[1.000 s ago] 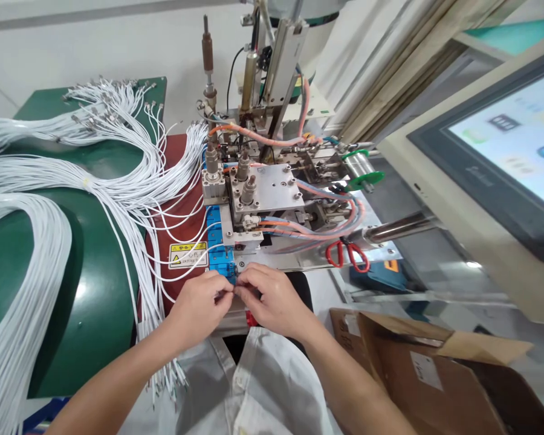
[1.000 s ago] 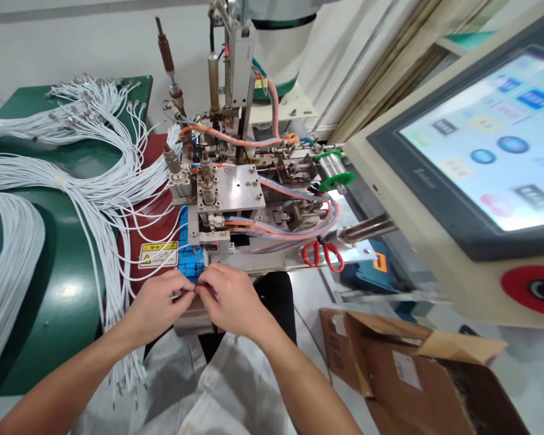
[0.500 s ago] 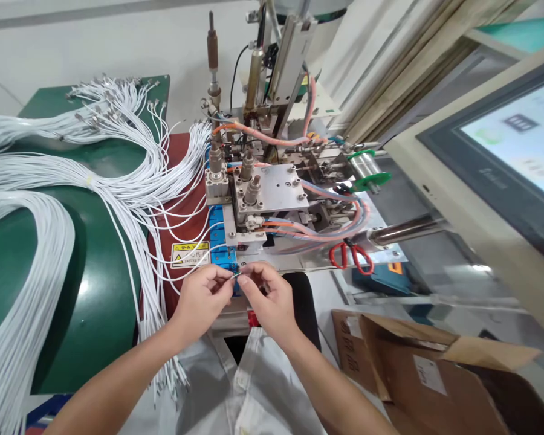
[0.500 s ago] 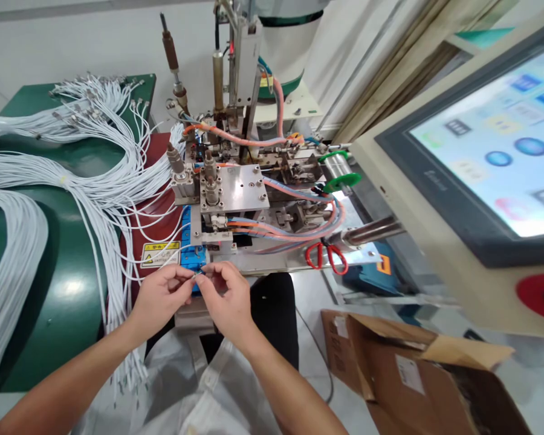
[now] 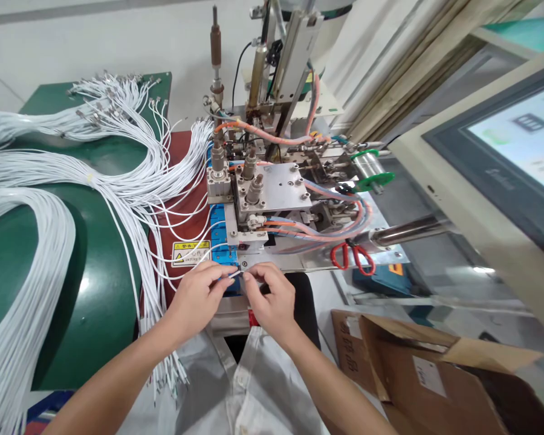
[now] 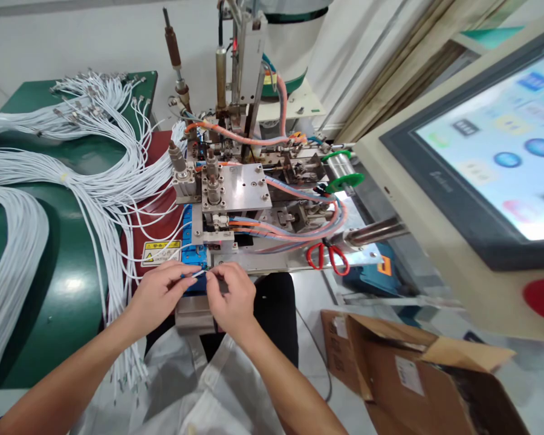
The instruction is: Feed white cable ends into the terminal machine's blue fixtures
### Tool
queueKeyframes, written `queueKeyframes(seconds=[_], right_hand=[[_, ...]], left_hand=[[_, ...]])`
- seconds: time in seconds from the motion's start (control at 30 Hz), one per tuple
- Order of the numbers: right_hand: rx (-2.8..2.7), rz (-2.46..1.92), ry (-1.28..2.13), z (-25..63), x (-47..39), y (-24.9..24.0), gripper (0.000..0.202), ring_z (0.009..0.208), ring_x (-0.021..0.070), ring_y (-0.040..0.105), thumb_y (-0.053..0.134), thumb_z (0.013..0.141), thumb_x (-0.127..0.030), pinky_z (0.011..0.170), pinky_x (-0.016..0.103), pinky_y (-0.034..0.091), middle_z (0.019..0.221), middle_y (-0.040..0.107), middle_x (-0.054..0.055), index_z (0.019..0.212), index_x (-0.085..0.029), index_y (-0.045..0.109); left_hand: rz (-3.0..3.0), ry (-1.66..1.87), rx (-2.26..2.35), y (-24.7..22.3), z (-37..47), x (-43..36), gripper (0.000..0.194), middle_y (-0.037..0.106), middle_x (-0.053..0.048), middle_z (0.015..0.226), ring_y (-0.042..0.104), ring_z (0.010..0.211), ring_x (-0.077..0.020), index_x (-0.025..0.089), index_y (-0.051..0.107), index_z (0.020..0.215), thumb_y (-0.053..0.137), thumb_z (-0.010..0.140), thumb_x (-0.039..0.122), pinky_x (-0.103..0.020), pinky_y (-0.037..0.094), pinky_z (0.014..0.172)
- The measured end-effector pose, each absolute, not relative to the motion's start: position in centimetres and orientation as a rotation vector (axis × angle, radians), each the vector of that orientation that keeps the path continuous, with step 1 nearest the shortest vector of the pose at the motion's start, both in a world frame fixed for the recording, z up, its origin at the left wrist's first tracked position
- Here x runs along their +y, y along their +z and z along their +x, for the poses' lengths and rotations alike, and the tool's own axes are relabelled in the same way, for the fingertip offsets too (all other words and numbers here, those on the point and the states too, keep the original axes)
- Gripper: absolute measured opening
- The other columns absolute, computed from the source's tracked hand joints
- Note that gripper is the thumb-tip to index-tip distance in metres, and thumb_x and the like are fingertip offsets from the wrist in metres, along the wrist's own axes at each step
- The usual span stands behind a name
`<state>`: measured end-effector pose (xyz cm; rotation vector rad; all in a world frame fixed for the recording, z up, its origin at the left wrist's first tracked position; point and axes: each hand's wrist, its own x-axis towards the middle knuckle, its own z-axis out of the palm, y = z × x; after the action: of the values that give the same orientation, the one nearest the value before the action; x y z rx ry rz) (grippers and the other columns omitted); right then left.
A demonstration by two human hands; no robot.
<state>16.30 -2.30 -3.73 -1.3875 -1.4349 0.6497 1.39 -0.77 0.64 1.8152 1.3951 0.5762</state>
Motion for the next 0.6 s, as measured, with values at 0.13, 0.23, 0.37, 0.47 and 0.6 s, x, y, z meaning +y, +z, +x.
queueKeyframes(seconds=[0.13,0.23,0.37,0.47,0.6], right_hand=[[-1.317,-1.512,0.942,16.5,-1.9,-4.8,0.014,0.057,0.0118,0.049,0.050,0.080,-0.024,0.054,0.023,0.040,0.063,0.054,-0.001,0.067,-0.018,0.054],[-1.309,-1.513,1.043,16.5,-1.8,-5.1,0.015,0.056,0.0112,0.046,0.049,0.080,-0.027,0.053,0.023,0.038,0.062,0.052,-0.002,0.068,-0.018,0.053],[-1.351,-1.545,1.097,16.7,-1.6,-5.0,0.014,0.053,0.0113,0.043,0.048,0.078,-0.027,0.049,0.022,0.034,0.058,0.048,-0.003,0.068,-0.019,0.052],[-1.366,-1.574,1.172,16.9,-1.2,-5.0,0.015,0.049,0.0112,0.041,0.048,0.077,-0.027,0.046,0.022,0.032,0.053,0.046,-0.004,0.065,-0.019,0.051],[-1.378,-1.574,1.228,17.0,-0.6,-5.1,0.014,0.046,0.0111,0.040,0.047,0.076,-0.026,0.044,0.022,0.030,0.051,0.046,-0.004,0.063,-0.020,0.049]], left_hand=[[1.975,0.415,1.429,0.8,0.7,-0.2,0.025,0.060,-0.005,0.096,0.057,0.089,-0.0175,0.019,0.060,0.101,0.042,0.085,0.014,-0.034,0.045,0.081],[2.039,0.367,1.473,0.5,0.6,-0.2,0.020,0.059,-0.005,0.089,0.056,0.083,-0.0175,0.017,0.060,0.091,0.041,0.085,0.013,-0.033,0.045,0.076],[2.126,0.382,1.492,0.2,0.7,-0.5,0.018,0.057,-0.005,0.085,0.055,0.081,-0.0171,0.016,0.058,0.087,0.040,0.085,0.011,-0.032,0.045,0.074],[2.176,0.365,1.504,0.2,0.8,-0.6,0.020,0.057,-0.006,0.086,0.055,0.081,-0.0176,0.015,0.058,0.088,0.039,0.085,0.010,-0.032,0.045,0.074],[2.224,0.304,1.526,0.3,0.9,-0.5,0.023,0.058,-0.007,0.085,0.055,0.081,-0.0190,0.014,0.059,0.088,0.038,0.085,0.008,-0.033,0.044,0.073]])
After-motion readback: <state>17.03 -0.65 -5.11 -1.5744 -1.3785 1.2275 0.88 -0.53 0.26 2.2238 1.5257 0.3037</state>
